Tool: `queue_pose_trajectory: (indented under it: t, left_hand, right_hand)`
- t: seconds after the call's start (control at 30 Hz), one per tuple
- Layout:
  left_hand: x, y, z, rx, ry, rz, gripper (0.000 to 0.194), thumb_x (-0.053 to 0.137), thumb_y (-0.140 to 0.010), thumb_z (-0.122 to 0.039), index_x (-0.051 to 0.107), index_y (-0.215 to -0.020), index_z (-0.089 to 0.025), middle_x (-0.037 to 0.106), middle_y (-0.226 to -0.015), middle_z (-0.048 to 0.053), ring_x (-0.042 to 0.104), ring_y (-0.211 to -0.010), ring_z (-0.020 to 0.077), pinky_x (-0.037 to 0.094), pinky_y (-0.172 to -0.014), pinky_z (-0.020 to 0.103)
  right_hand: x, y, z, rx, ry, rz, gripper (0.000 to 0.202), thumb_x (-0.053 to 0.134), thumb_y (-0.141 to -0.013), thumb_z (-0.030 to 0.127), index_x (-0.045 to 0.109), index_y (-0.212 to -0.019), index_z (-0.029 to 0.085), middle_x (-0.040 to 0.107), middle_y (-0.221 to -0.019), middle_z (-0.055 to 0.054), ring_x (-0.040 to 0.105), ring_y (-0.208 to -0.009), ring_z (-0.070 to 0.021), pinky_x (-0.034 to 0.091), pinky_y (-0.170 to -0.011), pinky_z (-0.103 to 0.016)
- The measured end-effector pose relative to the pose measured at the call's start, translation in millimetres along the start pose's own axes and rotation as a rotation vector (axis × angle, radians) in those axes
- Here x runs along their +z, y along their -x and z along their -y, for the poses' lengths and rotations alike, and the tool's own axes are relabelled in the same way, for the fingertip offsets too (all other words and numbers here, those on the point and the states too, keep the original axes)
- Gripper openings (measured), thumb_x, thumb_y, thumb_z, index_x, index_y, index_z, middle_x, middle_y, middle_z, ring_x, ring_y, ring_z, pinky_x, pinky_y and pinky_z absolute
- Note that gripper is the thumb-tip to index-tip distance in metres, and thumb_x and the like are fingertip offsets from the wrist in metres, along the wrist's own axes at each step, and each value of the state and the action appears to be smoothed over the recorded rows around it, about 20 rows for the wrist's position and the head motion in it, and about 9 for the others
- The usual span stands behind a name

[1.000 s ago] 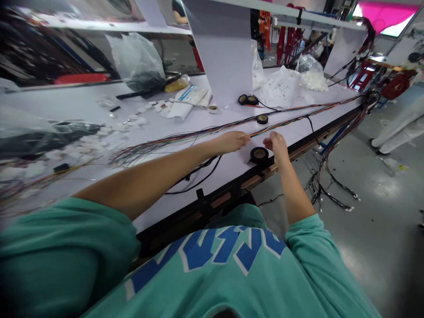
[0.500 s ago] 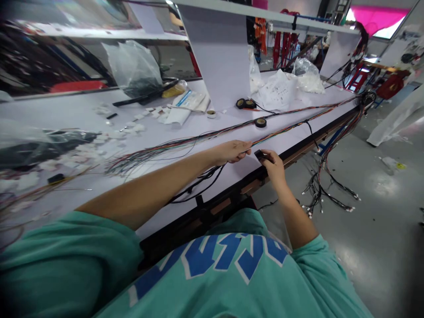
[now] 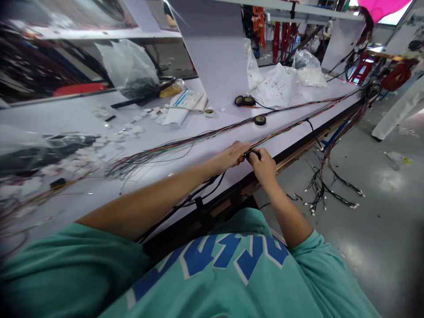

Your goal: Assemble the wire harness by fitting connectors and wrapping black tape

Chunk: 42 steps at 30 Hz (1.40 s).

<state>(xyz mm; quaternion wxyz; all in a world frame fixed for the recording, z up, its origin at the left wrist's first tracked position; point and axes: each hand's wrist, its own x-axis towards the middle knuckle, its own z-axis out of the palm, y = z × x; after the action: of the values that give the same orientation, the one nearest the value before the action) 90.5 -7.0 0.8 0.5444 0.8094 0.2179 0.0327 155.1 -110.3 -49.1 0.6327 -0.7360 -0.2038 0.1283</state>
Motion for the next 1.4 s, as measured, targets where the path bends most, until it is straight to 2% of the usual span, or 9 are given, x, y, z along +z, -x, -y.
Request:
queue_pose_trajectory:
  t: [0.1,0.33,0.53,0.8,0.97,1.07,1.17,1.27,1.4]
  left_hand:
    - [0.8,1,1,0.069,-0.098,-0.055,0.019,0.045,-0.086,-0.028,0.038,-0.071,-0.019,0.042,-0.057,-0.004,0.039,-0.053,0.0092,0.03,-0.054,0.021]
    - [5.1,-2,4,0.043,-0.101,-0.09,0.015,0.037,-0.084,-0.017,0.037,-0.07,-0.02,0.039,-0.054,-0.006,0.034,-0.049,0.0093,0.028,-0.052,0.022]
    - [11.5,6,-9,-0.044,0.125,-0.064,0.015,0.038,-0.083,-0.015,0.037,-0.069,-0.019,0.037,-0.048,-0.008,0.027,-0.039,0.0053,0.022,-0.043,0.019]
    - [12.6,11,-17,-0.258,0.64,-0.06,0.026,0.038,-0.086,-0.012,0.037,-0.061,-0.017,0.041,-0.043,-0.005,0.027,-0.028,0.0018,0.016,-0.031,0.014]
    - [3.5,2,-11,-0.499,0.873,0.186,0.033,0.035,-0.09,-0.017,0.044,-0.058,-0.013,0.042,-0.042,-0.002,0.024,-0.027,0.0008,0.015,-0.028,0.012]
    - [2.6,-1,-4,-0.5,0.861,0.2,0.033,0.035,-0.09,-0.014,0.046,-0.059,-0.011,0.044,-0.043,-0.001,0.022,-0.026,0.0003,0.016,-0.027,0.011]
    - [4.5,-2,2,-0.402,0.804,0.055,0.026,0.039,-0.086,-0.008,0.046,-0.062,-0.012,0.045,-0.044,-0.003,0.023,-0.026,-0.0001,0.016,-0.028,0.011]
    - [7.4,-1,5,-0.308,0.724,-0.048,0.02,0.043,-0.083,-0.005,0.044,-0.065,-0.014,0.046,-0.043,-0.004,0.024,-0.026,0.0001,0.015,-0.029,0.011]
    - [11.8,4,4,-0.195,0.601,-0.09,0.019,0.045,-0.08,-0.004,0.042,-0.066,-0.016,0.045,-0.042,-0.005,0.026,-0.026,0.0006,0.015,-0.031,0.013]
  right_hand:
    - [2,2,7,0.003,0.212,-0.069,0.009,0.056,-0.069,0.032,0.059,-0.07,0.025,0.06,-0.07,0.003,0.053,-0.074,-0.0174,0.04,-0.079,-0.036]
    - [-3,4,0,-0.076,0.295,-0.025,0.012,0.054,-0.072,0.034,0.061,-0.076,0.027,0.064,-0.081,0.001,0.055,-0.083,-0.0202,0.039,-0.081,-0.036]
    - [-3,-7,-15,-0.162,0.046,0.075,0.008,0.054,-0.07,0.03,0.06,-0.069,0.025,0.061,-0.071,0.003,0.056,-0.082,-0.0184,0.04,-0.084,-0.034]
    - [24,-10,-13,-0.172,-0.454,-0.023,0.017,0.06,-0.064,0.033,0.066,-0.075,0.022,0.07,-0.09,-0.002,0.059,-0.096,-0.0194,0.041,-0.092,-0.037]
    - [33,-11,-21,-0.13,-0.584,-0.06,0.02,0.064,-0.062,0.034,0.068,-0.078,0.023,0.071,-0.09,-0.002,0.058,-0.098,-0.0186,0.043,-0.09,-0.037]
    - [34,-13,-30,-0.101,-0.64,-0.026,0.023,0.065,-0.061,0.035,0.067,-0.08,0.022,0.07,-0.089,-0.001,0.059,-0.095,-0.0172,0.044,-0.089,-0.037]
    - [21,-11,-36,-0.096,-0.511,0.019,0.025,0.063,-0.063,0.037,0.066,-0.083,0.022,0.069,-0.091,-0.002,0.059,-0.095,-0.0172,0.043,-0.091,-0.037]
    - [-1,-6,-27,-0.129,-0.232,-0.102,0.029,0.057,-0.071,0.04,0.063,-0.092,0.022,0.066,-0.093,-0.004,0.058,-0.092,-0.0183,0.044,-0.088,-0.039]
    - [-13,-2,3,-0.413,0.013,-0.177,0.047,0.065,-0.067,0.037,0.053,-0.11,0.023,0.057,-0.115,-0.008,0.05,-0.112,-0.0225,0.039,-0.095,-0.04]
